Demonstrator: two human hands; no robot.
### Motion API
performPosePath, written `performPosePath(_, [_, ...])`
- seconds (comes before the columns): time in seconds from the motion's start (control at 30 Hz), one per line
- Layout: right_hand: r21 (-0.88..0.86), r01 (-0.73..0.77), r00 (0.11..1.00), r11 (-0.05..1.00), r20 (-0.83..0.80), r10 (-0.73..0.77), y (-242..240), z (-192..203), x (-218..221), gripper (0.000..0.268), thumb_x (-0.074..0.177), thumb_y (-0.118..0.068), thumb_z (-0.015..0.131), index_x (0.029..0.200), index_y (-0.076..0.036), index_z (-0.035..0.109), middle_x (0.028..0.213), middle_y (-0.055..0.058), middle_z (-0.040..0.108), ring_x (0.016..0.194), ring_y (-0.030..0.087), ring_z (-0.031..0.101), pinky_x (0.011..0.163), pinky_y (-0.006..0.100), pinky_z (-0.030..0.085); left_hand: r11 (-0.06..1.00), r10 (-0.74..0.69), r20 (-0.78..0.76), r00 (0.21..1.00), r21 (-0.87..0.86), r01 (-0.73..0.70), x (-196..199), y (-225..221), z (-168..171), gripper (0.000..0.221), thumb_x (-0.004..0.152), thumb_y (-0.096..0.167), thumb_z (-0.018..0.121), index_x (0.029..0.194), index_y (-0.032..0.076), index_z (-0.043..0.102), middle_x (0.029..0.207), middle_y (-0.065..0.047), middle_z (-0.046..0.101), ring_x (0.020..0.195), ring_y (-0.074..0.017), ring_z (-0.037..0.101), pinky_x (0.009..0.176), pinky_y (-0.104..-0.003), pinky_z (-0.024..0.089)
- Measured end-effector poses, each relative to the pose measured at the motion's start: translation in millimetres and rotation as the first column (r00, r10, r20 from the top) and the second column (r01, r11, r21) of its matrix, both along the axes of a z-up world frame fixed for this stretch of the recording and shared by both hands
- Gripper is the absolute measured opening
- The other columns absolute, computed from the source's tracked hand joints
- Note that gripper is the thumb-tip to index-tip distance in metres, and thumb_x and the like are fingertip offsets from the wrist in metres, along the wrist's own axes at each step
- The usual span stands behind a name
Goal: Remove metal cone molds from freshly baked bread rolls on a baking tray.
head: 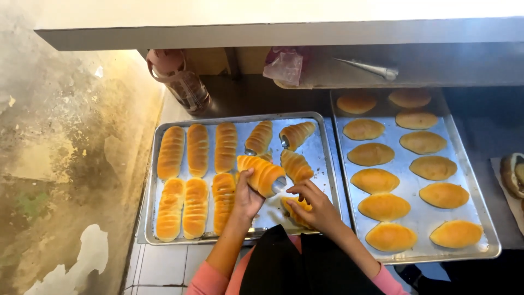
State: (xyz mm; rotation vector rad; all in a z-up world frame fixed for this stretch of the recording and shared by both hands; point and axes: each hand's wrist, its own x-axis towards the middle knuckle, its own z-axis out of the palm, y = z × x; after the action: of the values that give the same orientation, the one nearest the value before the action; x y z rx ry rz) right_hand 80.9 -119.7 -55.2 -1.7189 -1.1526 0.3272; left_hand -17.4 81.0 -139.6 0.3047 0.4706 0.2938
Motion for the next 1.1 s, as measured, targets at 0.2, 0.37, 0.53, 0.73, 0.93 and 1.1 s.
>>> performPosePath(0.2, [0.037,-0.062,0.881,0.997,0.472,0.037,-0.1,27.6,11.5,0.037,0.081,-0.007,0.077,0.117,-0.008,0.069,0.099,0.010,0.064,0.086,0.029,0.066,0.071,0.039,0.054,0.998,0.004,0.070,0.998,-0.070,0.001,14.0,-19.8,48.4,0.062,0.088,0.036,0.062,0.135,-0.003,0.054,0.130,-0.017,0.068,0.120,-0.0288,0.066,0.106,-0.042,0.050])
performPosePath(0.37, [0.031,-0.122,0.766,0.992,0.638,0.074,-9.2,27.9,20.1,0.036,0.079,-0.007,0.078,0.115,-0.009,0.069,0.098,0.008,0.065,0.081,0.027,0.063,0.067,0.038,0.052,0.994,0.014,-0.072,0.997,-0.106,-0.022,13.2,-35.4,50.7,0.054,0.090,0.041,0.065,0.126,0.000,0.060,0.118,-0.015,0.071,0.108,-0.0281,0.068,0.098,-0.043,0.053])
performPosePath(0.53, [0.025,-0.172,0.706,0.985,0.701,0.105,-12.6,15.9,19.2,0.038,0.081,-0.008,0.075,0.117,-0.002,0.069,0.098,0.006,0.065,0.084,0.024,0.063,0.073,0.037,0.052,0.988,0.120,-0.081,0.989,-0.086,-0.127,14.0,-47.7,48.9,0.037,0.092,0.033,0.070,0.119,0.009,0.062,0.110,-0.007,0.069,0.104,-0.0233,0.067,0.094,-0.041,0.053])
performPosePath(0.73, [0.087,-0.142,0.729,0.986,0.683,0.045,-9.3,30.4,4.6,0.035,0.079,-0.006,0.076,0.112,0.000,0.069,0.095,0.008,0.064,0.082,0.026,0.062,0.074,0.037,0.050,0.987,0.149,-0.128,0.980,-0.040,-0.156,15.6,-50.3,58.3,0.036,0.088,0.030,0.068,0.116,0.007,0.064,0.115,-0.007,0.071,0.109,-0.0229,0.067,0.096,-0.038,0.053])
performPosePath(0.93, [0.239,0.001,0.842,0.971,0.523,-0.130,-4.1,31.5,-13.6,0.012,0.080,-0.001,0.076,0.083,-0.003,0.064,0.076,0.009,0.058,0.069,0.027,0.057,0.064,0.039,0.045,0.963,0.264,-0.068,0.962,-0.040,-0.267,15.1,-46.3,65.8,0.036,0.084,0.017,0.071,0.117,0.018,0.055,0.111,-0.006,0.065,0.106,-0.0245,0.064,0.095,-0.045,0.053])
performPosePath(1.1, [0.226,0.105,0.959,0.968,0.233,-0.159,-5.9,42.8,-13.6,0.010,0.085,0.000,0.072,0.084,0.000,0.062,0.078,0.009,0.061,0.069,0.024,0.059,0.063,0.033,0.047,0.963,0.261,-0.020,0.965,0.069,-0.259,7.2,-33.0,64.6,0.040,0.088,0.016,0.071,0.124,0.016,0.055,0.111,-0.006,0.064,0.106,-0.0239,0.064,0.095,-0.043,0.053])
